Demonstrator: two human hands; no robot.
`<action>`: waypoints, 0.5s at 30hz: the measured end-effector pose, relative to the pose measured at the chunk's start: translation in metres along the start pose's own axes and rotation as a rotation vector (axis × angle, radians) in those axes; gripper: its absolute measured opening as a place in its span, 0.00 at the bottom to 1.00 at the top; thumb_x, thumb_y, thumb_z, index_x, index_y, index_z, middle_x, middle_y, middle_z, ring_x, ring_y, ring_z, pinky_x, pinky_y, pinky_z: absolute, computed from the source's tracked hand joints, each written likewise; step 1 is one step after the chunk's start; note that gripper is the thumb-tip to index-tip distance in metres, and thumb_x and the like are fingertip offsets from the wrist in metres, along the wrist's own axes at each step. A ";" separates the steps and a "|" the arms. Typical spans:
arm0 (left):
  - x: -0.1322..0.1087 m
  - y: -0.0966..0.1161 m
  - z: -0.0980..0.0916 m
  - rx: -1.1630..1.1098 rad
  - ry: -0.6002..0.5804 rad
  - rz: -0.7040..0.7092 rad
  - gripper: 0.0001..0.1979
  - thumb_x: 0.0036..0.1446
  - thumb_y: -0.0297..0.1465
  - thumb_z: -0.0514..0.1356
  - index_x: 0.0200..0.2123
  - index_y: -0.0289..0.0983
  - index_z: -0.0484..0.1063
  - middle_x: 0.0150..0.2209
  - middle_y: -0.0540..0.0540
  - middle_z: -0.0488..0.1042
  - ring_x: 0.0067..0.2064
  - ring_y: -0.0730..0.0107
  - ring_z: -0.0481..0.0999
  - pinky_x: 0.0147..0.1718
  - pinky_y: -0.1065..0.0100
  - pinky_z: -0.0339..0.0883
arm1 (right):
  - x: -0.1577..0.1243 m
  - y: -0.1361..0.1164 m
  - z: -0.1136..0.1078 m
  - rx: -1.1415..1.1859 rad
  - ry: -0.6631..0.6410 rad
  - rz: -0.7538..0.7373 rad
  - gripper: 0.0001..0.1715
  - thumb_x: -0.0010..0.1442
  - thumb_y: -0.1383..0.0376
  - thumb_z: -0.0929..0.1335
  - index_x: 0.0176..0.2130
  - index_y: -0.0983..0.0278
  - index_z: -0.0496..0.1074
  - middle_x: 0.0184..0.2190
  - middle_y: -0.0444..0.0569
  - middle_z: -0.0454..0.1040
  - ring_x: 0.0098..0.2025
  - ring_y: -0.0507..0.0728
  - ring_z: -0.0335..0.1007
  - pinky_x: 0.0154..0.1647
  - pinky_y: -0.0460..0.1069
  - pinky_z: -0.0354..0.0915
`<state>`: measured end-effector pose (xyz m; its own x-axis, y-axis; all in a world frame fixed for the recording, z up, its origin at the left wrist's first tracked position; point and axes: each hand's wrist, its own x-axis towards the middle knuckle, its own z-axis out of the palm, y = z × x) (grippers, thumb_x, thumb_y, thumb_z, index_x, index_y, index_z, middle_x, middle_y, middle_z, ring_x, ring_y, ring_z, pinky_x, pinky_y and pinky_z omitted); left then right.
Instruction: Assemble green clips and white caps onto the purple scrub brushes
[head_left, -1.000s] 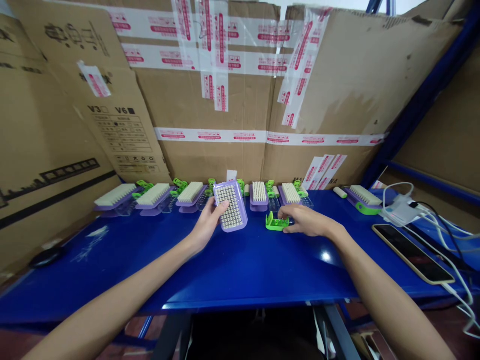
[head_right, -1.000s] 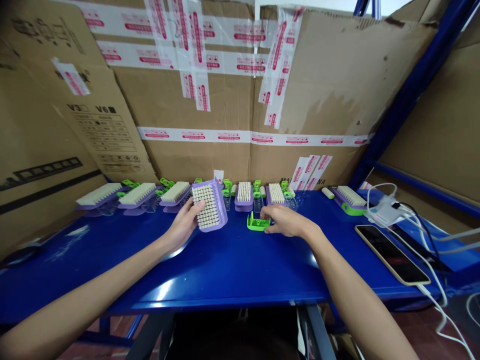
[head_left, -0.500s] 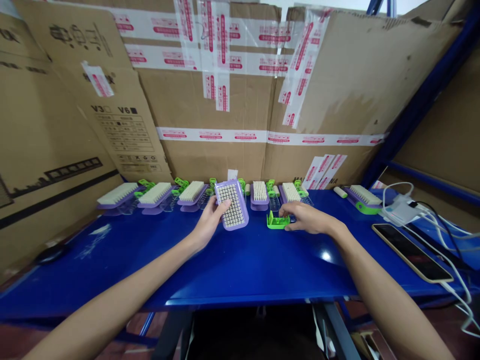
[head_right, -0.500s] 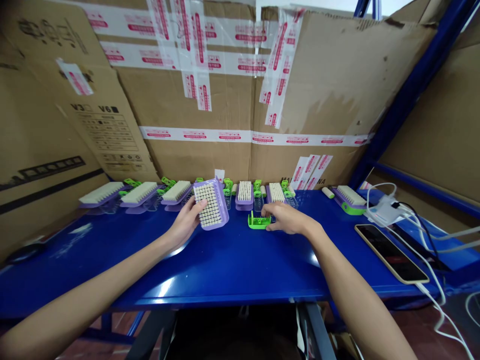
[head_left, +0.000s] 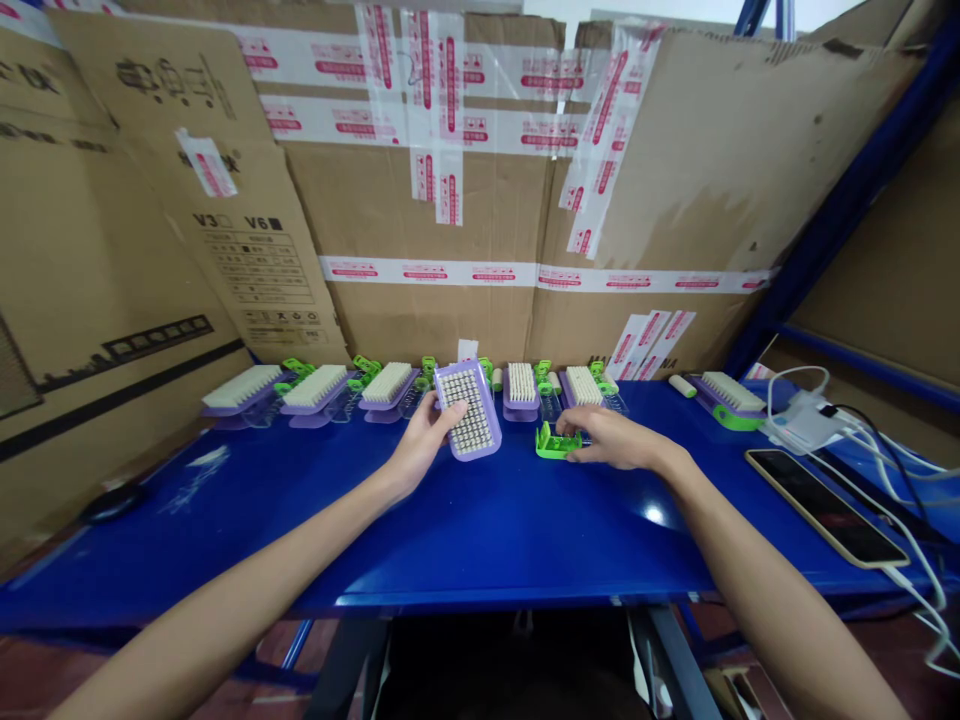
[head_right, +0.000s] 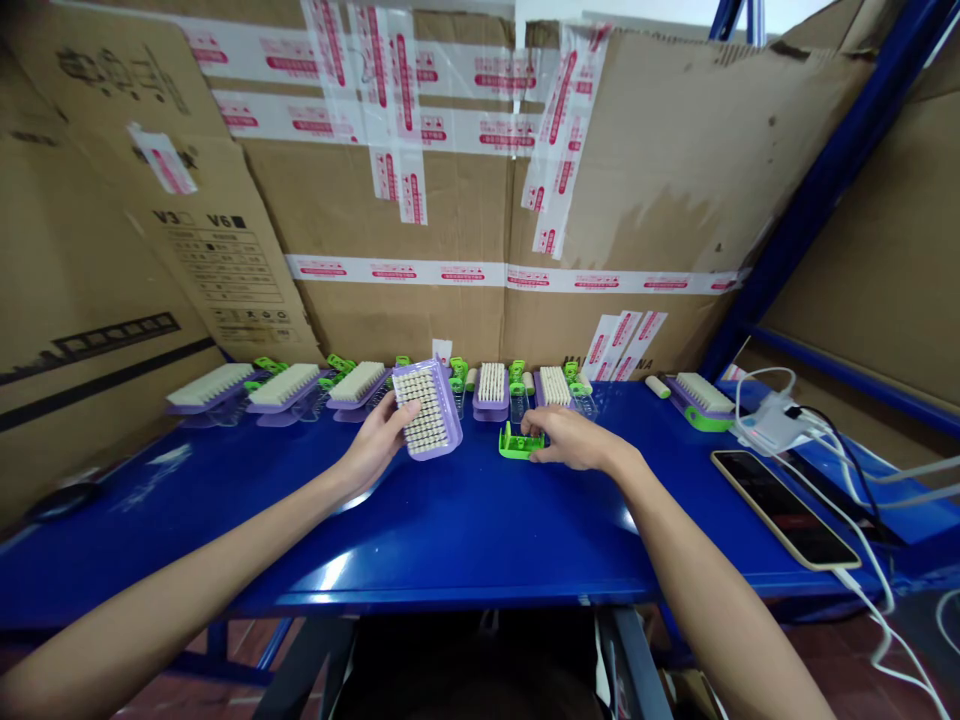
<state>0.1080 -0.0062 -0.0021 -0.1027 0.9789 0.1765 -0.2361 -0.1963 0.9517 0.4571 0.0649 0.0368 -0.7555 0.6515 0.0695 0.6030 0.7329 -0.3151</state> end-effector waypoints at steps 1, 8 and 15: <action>0.000 -0.001 0.000 0.006 -0.003 0.003 0.38 0.52 0.54 0.83 0.57 0.40 0.75 0.56 0.39 0.85 0.57 0.45 0.87 0.56 0.47 0.86 | 0.000 -0.001 0.000 -0.002 0.002 -0.004 0.19 0.65 0.66 0.81 0.54 0.60 0.79 0.52 0.54 0.85 0.53 0.65 0.82 0.55 0.57 0.74; 0.002 -0.006 -0.002 0.082 -0.054 0.025 0.39 0.52 0.50 0.84 0.59 0.41 0.74 0.56 0.39 0.86 0.59 0.45 0.87 0.63 0.42 0.82 | 0.003 -0.014 0.003 -0.018 0.106 -0.068 0.12 0.72 0.62 0.78 0.52 0.60 0.78 0.51 0.55 0.83 0.53 0.67 0.80 0.57 0.61 0.74; 0.002 -0.007 -0.004 0.186 -0.095 0.087 0.39 0.53 0.49 0.83 0.60 0.41 0.72 0.55 0.39 0.87 0.56 0.46 0.88 0.63 0.41 0.82 | 0.005 -0.024 0.012 -0.014 0.211 -0.111 0.15 0.73 0.61 0.77 0.55 0.60 0.74 0.50 0.55 0.81 0.53 0.67 0.79 0.56 0.61 0.75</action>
<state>0.1060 -0.0027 -0.0094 -0.0219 0.9613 0.2748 -0.0472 -0.2755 0.9601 0.4354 0.0483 0.0335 -0.7477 0.5925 0.2998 0.5240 0.8038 -0.2817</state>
